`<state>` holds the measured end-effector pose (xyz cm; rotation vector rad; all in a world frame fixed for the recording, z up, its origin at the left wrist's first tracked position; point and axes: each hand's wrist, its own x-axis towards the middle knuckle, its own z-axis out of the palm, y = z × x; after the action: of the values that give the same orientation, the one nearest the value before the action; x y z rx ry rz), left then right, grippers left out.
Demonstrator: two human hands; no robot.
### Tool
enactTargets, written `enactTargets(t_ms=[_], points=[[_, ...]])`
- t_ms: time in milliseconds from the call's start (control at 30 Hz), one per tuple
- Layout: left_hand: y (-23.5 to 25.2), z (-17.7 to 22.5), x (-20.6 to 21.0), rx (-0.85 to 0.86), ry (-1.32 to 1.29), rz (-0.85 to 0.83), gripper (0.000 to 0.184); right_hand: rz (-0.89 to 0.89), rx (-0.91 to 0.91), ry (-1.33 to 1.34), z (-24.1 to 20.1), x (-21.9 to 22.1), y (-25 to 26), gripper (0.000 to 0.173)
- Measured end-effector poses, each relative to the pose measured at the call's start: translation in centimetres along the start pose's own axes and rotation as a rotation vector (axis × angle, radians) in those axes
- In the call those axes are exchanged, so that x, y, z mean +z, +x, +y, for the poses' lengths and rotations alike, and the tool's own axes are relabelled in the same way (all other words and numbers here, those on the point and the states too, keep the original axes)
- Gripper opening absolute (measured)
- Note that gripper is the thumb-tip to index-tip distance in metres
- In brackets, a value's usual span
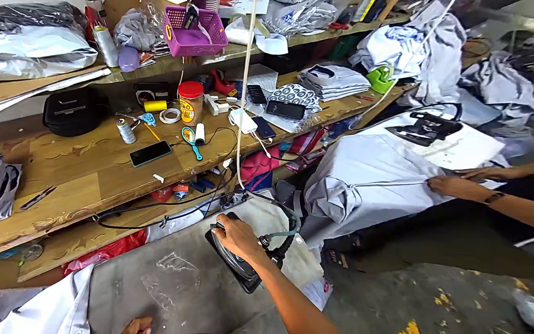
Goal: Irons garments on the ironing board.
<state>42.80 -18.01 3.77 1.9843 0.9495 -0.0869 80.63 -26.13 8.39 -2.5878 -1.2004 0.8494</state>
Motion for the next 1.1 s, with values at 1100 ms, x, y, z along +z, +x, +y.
enactTargets(t_ms=[1100], points=[[-4.8,-2.4,1.9,-0.074,-0.014,0.077,0.029,0.325,-0.373,0.138,1.3,2.3,0.1,0.07]])
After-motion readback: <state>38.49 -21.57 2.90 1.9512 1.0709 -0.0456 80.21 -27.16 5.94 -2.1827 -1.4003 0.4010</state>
